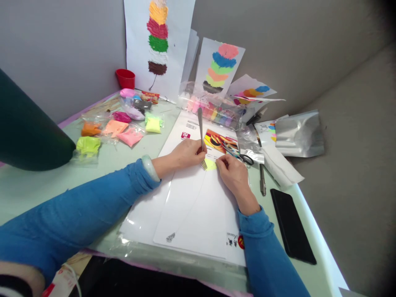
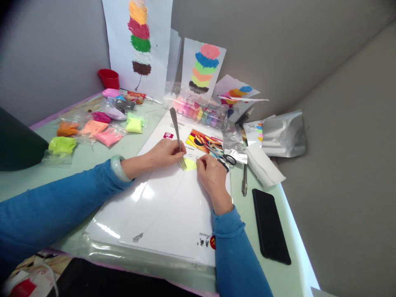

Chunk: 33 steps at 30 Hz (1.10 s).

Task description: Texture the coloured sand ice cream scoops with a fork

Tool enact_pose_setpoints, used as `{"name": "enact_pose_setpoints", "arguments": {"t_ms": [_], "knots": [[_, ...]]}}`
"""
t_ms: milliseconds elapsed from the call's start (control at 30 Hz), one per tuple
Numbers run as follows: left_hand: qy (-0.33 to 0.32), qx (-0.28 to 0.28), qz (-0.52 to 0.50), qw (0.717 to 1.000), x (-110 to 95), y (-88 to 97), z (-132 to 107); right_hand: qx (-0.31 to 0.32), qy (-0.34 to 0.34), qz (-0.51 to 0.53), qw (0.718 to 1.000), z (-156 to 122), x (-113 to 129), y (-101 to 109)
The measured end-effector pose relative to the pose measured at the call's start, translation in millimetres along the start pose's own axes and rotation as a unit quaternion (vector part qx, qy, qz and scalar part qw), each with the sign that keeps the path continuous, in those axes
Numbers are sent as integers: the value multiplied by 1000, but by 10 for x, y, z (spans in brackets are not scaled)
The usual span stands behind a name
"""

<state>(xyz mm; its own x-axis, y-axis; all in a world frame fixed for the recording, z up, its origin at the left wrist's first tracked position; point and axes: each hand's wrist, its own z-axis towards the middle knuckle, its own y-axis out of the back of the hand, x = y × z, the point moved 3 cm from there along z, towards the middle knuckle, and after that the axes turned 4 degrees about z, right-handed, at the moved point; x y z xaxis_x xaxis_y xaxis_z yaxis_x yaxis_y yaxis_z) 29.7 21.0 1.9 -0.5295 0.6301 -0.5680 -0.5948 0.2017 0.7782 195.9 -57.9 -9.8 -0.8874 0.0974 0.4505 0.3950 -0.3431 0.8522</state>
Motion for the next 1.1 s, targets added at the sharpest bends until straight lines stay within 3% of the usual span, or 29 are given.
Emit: {"name": "enact_pose_setpoints", "arguments": {"t_ms": [1100], "knots": [[-3, 5, -9, 1000, -25, 7, -14, -1, 9, -11, 1000, 3, 6, 7]]}}
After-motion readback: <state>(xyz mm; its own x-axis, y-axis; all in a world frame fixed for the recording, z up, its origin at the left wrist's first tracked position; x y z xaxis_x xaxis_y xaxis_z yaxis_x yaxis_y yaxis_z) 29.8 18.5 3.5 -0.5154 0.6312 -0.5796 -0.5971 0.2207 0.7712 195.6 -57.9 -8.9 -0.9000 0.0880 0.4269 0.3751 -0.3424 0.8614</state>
